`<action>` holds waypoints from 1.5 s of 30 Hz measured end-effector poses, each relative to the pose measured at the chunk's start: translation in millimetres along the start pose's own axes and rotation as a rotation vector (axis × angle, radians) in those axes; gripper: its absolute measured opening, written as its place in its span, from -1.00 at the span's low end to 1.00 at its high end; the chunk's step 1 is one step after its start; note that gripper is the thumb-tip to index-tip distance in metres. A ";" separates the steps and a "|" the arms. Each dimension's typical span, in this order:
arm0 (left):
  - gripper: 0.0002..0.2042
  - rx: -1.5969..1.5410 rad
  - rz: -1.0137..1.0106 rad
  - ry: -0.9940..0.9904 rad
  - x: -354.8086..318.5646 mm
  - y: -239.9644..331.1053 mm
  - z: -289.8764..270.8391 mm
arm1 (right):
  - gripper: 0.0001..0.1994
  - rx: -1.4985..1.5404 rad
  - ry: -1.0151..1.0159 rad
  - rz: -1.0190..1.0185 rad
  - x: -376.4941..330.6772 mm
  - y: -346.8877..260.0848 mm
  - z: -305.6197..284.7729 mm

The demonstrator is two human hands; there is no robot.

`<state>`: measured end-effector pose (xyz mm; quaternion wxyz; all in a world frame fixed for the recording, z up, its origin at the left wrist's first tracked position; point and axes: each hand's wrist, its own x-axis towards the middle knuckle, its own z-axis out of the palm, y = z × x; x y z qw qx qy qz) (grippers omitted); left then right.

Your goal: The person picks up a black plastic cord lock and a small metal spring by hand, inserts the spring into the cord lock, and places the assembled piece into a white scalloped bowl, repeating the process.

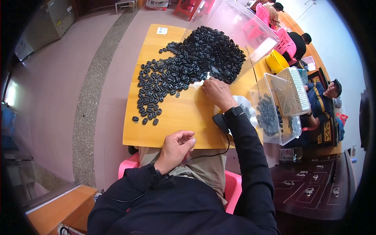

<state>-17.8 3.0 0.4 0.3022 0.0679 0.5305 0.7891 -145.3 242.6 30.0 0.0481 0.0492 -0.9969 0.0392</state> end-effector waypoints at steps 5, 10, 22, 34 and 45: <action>-0.75 -0.029 0.003 0.069 -0.1 -3.2 -1.7 | -0.84 -0.047 0.049 -0.120 -18.5 -9.2 3.1; -0.70 -0.194 0.070 0.179 2.1 -2.6 -0.9 | -0.84 0.706 -0.070 -0.064 -76.1 -62.3 -15.2; -0.87 -0.210 0.072 0.057 -6.4 -5.8 0.4 | -0.88 1.087 0.117 0.279 -170.7 -65.2 -23.6; -0.87 -0.138 -0.038 -0.026 -12.4 -2.3 4.6 | -0.84 0.220 0.177 0.338 -182.9 24.7 -25.4; -0.85 -0.181 -0.051 0.002 -11.7 -3.1 4.9 | -0.91 0.149 0.332 0.304 -177.2 24.3 -13.2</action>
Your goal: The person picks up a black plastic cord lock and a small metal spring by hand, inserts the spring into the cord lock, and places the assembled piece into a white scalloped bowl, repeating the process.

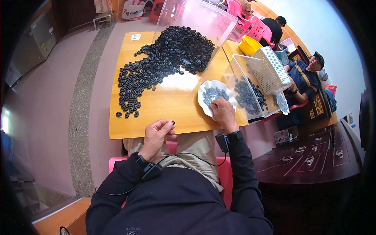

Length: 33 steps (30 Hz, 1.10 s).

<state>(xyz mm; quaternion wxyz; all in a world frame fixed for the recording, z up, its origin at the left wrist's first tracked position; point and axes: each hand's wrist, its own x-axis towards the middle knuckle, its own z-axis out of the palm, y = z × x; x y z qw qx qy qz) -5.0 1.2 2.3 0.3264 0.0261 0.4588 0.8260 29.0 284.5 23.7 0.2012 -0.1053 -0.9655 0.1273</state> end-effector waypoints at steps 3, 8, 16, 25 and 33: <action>-0.85 0.003 -0.005 0.000 0.5 0.2 0.1 | -0.91 0.044 0.064 -0.002 -3.3 2.8 1.1; -0.85 -0.013 -0.011 -0.003 0.4 0.4 -0.1 | -0.93 0.113 0.117 -0.049 -3.8 10.0 -1.5; -0.85 0.003 -0.010 -0.001 0.5 1.0 1.8 | -0.95 0.282 0.129 -0.057 -6.6 18.5 1.4; -0.85 0.016 -0.021 -0.015 -0.3 2.3 2.7 | -0.91 0.468 0.158 0.043 -10.3 13.1 1.4; -0.85 -0.001 -0.025 -0.032 2.2 -1.1 0.2 | -0.88 0.485 0.204 0.139 -11.9 11.1 -0.9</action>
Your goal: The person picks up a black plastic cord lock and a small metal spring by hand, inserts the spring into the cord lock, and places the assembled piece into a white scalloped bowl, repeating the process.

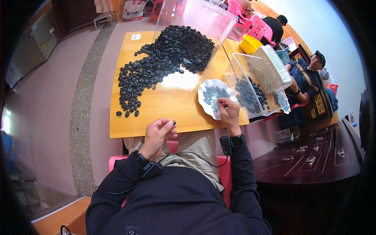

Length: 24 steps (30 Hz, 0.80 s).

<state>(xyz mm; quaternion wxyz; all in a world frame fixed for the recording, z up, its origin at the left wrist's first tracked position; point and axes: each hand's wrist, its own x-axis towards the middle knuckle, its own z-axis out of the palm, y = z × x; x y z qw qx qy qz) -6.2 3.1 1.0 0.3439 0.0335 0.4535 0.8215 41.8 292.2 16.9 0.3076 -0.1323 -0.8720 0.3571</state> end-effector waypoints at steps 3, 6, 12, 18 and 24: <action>-0.85 -0.010 -0.009 -0.010 0.8 -1.1 0.3 | -0.86 0.004 -0.002 0.036 -0.8 -2.2 -2.6; -0.87 0.002 0.005 -0.010 1.5 -2.0 0.2 | -0.84 0.104 -0.002 0.082 -0.4 3.9 -1.1; -0.88 -0.004 0.020 -0.041 1.3 -5.4 1.3 | -0.85 0.218 -0.009 0.144 -8.7 -2.7 1.4; -0.88 0.079 -0.045 -0.100 -1.0 -4.5 5.6 | -0.84 0.570 -0.156 0.210 -33.9 -41.4 17.7; -0.81 0.131 -0.058 -0.163 -4.6 -2.5 7.8 | -0.82 0.565 -0.389 0.153 -67.4 -80.7 40.9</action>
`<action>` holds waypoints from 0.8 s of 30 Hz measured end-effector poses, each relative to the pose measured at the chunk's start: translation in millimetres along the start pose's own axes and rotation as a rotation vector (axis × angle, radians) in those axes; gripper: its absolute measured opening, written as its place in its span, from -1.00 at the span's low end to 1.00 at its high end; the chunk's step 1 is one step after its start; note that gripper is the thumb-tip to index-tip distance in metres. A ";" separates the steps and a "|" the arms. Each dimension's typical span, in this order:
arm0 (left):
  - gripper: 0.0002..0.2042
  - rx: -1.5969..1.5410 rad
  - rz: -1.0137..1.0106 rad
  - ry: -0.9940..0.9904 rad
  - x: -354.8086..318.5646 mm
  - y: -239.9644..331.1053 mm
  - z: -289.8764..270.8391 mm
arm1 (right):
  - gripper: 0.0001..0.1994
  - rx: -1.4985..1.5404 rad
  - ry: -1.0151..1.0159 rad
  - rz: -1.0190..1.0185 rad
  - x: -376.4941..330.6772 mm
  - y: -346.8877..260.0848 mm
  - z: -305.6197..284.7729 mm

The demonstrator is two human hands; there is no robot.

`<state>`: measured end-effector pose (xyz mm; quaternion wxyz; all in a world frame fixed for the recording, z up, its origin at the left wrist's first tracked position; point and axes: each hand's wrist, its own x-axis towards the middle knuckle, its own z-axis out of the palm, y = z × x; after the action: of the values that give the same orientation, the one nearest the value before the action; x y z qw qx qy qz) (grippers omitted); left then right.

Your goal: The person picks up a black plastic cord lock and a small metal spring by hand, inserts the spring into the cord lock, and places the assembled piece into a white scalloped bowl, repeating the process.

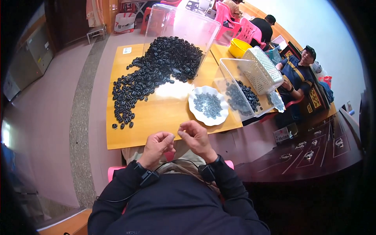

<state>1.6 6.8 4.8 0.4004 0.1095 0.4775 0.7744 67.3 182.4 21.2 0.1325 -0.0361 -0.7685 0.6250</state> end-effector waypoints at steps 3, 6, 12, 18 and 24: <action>-0.80 -0.030 -0.001 -0.005 -1.1 0.0 -0.2 | -0.83 0.070 -0.016 -0.015 -5.2 2.2 9.6; -0.80 -0.052 -0.001 -0.002 -1.4 -1.1 -1.2 | -0.87 0.107 0.036 -0.041 -8.4 -1.3 19.0; -0.81 -0.125 -0.048 -0.003 0.3 -2.6 -3.0 | -0.90 0.144 0.113 -0.017 -12.0 -11.0 29.4; -0.82 -0.218 -0.099 -0.062 -0.8 0.4 -2.4 | -0.88 0.163 0.135 -0.056 -12.8 -1.6 34.2; -0.82 -0.230 -0.096 -0.085 -0.2 -1.9 -2.9 | -0.91 -0.094 0.080 -0.339 -0.7 10.4 28.4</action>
<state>1.1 5.2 1.7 0.4668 0.0728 0.3728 0.7986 59.8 157.5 5.8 0.2649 0.0630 -0.7859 0.5553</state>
